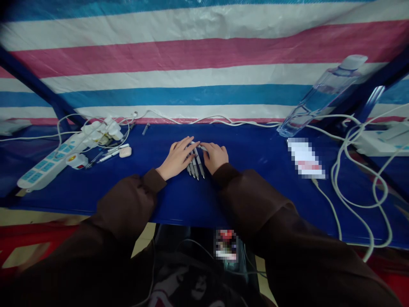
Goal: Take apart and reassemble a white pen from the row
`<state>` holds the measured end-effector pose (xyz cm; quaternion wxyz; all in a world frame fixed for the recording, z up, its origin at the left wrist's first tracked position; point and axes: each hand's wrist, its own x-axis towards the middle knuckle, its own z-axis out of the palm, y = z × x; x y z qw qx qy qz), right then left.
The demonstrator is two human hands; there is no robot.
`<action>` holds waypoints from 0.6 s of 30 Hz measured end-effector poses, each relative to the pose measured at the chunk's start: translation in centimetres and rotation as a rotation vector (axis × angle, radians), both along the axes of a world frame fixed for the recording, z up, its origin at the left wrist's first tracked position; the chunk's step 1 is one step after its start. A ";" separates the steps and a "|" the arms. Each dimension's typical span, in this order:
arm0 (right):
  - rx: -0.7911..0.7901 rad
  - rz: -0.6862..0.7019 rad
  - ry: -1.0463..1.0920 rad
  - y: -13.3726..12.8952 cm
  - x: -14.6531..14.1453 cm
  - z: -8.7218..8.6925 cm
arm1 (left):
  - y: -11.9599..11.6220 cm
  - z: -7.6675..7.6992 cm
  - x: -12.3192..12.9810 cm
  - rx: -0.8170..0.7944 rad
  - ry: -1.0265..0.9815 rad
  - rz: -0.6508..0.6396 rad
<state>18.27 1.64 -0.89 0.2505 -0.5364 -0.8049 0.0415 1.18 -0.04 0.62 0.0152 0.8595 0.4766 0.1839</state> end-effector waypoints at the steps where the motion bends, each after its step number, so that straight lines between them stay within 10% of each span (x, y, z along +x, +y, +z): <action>1: 0.002 0.003 0.006 -0.1 0.0 0.1 | 0.0 0.0 0.0 0.015 -0.004 0.006; 18: 0.015 0.148 -0.138 0.4 0.2 0.0 | -0.2 0.1 0.2 0.032 -0.071 0.194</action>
